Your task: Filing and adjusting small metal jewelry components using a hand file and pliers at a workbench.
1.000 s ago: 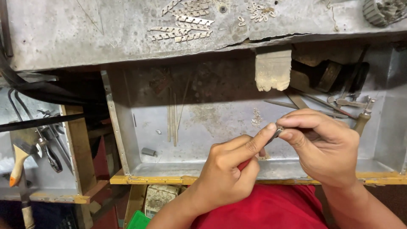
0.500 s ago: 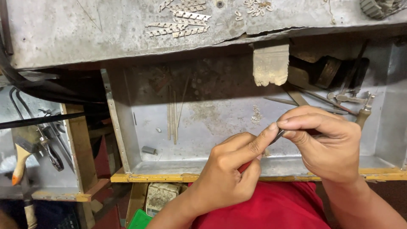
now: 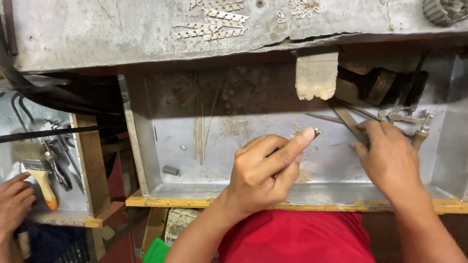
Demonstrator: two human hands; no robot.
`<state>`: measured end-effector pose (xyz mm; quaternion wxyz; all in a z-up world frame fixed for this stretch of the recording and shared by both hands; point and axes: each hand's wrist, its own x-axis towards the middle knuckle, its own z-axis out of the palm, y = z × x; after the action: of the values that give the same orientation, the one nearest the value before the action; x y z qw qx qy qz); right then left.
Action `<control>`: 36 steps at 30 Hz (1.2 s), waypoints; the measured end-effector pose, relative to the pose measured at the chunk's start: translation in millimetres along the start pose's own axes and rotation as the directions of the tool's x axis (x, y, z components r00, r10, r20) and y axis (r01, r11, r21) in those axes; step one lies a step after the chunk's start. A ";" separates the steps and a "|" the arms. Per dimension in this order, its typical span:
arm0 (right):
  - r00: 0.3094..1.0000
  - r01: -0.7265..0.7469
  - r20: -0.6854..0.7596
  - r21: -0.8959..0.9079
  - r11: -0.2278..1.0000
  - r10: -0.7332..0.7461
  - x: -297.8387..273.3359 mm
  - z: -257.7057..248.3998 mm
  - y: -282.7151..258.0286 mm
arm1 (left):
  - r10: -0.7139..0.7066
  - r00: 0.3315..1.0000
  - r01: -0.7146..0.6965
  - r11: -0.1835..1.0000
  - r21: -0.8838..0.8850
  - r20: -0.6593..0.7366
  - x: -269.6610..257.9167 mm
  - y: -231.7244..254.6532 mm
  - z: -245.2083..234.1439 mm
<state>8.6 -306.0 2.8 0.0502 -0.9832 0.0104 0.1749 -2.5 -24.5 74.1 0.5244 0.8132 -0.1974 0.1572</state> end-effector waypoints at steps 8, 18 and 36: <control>0.982 0.075 -0.167 -0.103 0.992 -0.092 4.4 29.2 20.3 | 0.072 0.997 -0.068 0.993 0.099 -0.037 9.4 -19.3 11.6; 0.959 0.240 -0.209 0.233 0.943 -0.192 -1.8 25.8 34.3 | 0.104 0.992 -0.095 0.986 0.139 -0.064 15.2 -22.2 12.8; 0.973 0.090 -0.078 0.995 0.047 -0.218 -82.7 -51.4 -30.0 | 0.456 0.885 -0.411 0.672 0.616 0.094 32.0 -70.8 11.0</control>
<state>-50.3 -281.2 82.2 0.7261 -0.6685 0.0195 0.1600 60.3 -13.2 28.5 0.1813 0.8631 -0.3039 0.3604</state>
